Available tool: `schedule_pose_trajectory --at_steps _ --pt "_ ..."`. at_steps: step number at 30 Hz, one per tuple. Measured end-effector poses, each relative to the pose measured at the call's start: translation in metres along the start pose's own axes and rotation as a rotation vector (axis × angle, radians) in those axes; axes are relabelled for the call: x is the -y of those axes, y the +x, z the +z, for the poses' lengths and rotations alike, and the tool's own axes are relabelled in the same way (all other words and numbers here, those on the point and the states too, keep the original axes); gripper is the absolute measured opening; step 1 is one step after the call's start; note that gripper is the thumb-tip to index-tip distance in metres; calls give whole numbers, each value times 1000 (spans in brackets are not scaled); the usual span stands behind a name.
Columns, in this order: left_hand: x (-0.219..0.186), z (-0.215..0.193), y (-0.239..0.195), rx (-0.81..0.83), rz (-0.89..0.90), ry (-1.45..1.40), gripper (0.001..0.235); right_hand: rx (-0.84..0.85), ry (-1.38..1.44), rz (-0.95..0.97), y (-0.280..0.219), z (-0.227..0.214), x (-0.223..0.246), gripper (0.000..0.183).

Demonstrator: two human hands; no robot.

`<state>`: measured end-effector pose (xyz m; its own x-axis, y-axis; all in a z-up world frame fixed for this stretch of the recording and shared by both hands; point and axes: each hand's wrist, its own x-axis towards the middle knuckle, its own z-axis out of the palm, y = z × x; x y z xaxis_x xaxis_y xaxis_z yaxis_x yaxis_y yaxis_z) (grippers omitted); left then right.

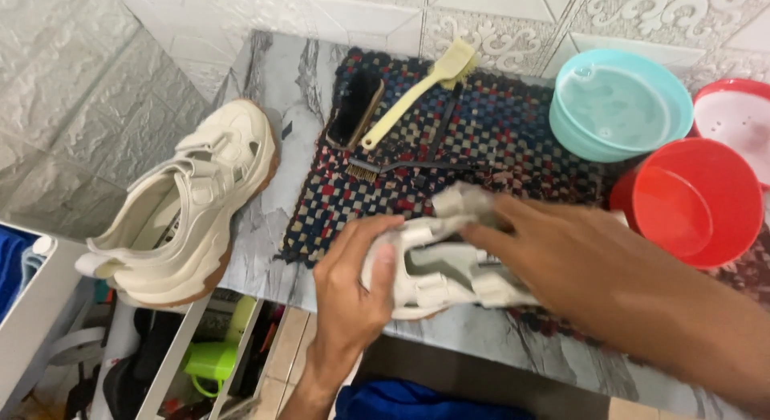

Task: The person scrubs the interior of a white sneaker using a black brush dipped in soapy water. They repeatedly dip the brush into a red bowl and scrub the shoe's inner lining and insole area.

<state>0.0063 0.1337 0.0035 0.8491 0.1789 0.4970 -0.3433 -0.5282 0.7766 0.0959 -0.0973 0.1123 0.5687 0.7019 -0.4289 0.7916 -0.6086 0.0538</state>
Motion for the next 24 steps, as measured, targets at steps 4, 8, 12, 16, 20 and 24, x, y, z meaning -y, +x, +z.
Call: schedule_pose_trajectory --at_steps 4,8,12,16,20,24 --pt "2 2 -2 -85 31 -4 50 263 190 356 -8 -14 1 54" --pt "0 2 -3 -96 39 -34 50 -69 -402 270 -18 38 -34 84" --pt "5 4 -6 -98 64 -48 58 -229 -69 -110 5 34 -8 84" --pt "2 1 -2 -116 36 -70 60 -294 -416 64 -20 39 -33 103" --pt "3 1 -5 -109 62 -113 59 8 -317 169 -12 31 -9 112" --pt "3 2 -3 -94 59 -72 61 -330 -230 -192 -1 37 -11 82"
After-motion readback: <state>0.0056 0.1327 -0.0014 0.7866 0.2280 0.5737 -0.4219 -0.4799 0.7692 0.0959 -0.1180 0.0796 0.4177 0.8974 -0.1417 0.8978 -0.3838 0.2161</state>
